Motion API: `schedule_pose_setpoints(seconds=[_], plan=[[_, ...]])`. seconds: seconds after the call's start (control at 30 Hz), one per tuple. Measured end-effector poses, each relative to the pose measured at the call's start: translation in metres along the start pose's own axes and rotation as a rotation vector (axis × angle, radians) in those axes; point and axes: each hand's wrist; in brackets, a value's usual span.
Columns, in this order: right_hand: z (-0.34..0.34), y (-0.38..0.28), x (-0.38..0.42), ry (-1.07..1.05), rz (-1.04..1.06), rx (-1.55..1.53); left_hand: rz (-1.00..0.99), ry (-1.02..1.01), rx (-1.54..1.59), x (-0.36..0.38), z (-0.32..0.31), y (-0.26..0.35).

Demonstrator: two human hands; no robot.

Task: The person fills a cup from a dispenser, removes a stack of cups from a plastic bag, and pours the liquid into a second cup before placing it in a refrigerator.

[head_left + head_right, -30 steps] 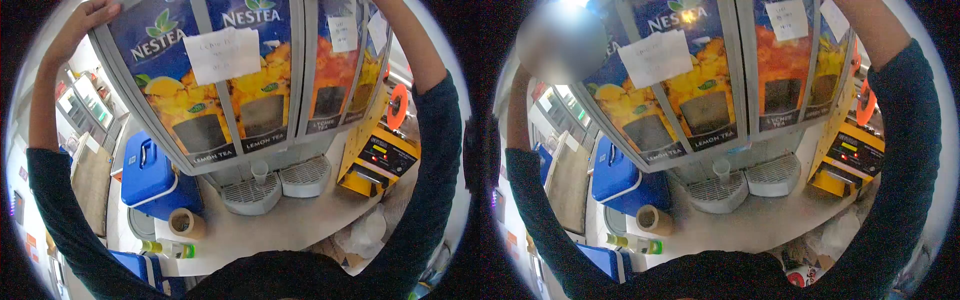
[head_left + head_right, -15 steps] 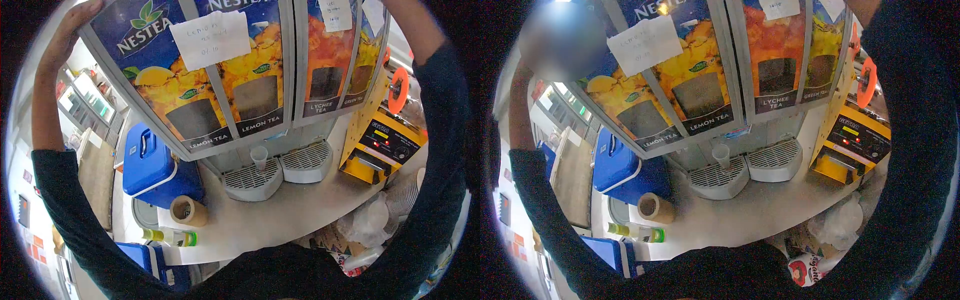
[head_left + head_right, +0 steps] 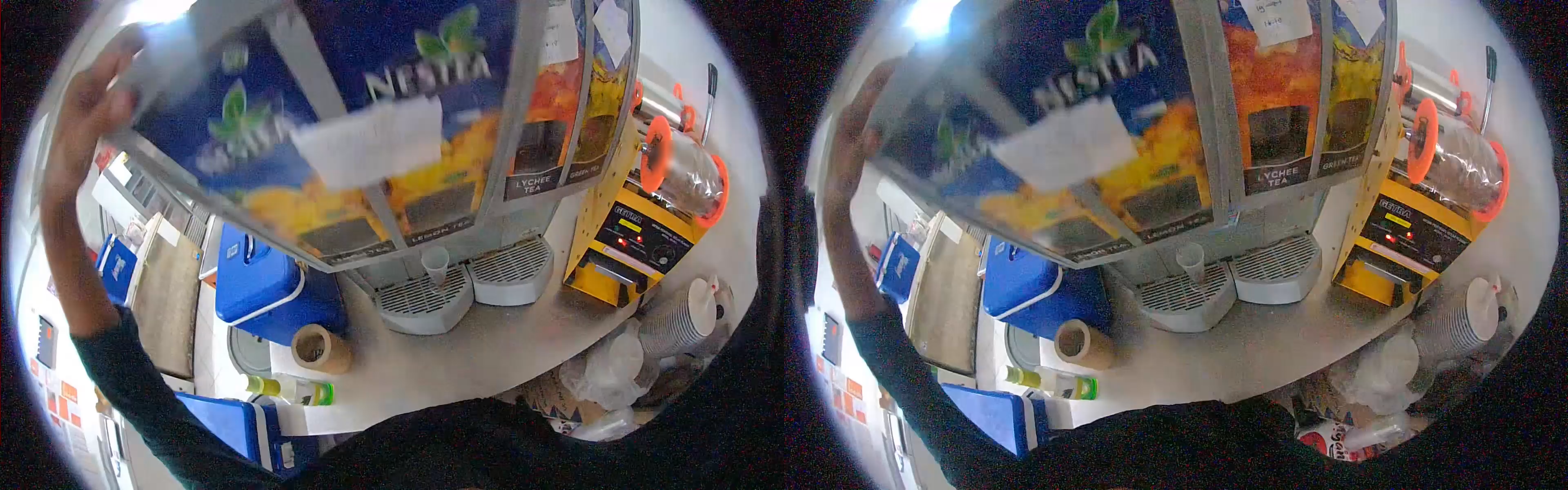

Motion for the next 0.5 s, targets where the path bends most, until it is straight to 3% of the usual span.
schedule_pose_setpoints(seconds=[0.13,0.37,0.43,0.5], plan=[[-0.024,-0.045,-0.014,0.021,0.301,-0.066,0.073,-0.384,0.019,0.078,0.012,0.022],[-0.027,-0.08,-0.092,0.244,0.675,-0.145,0.085,0.004,-0.163,0.106,0.117,0.014],[-0.032,-0.085,-0.11,0.356,0.73,-0.178,0.205,0.053,-0.18,0.134,0.132,0.017],[-0.046,-0.087,-0.128,0.564,0.754,-0.241,0.297,0.062,-0.207,0.173,0.142,-0.018]])
Point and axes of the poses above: each hand's wrist, its own x-axis away from the middle knuckle, its own z-axis out of the back of the hand, y = z × x, and after that the axes turned 15 degrees about z, right-handed
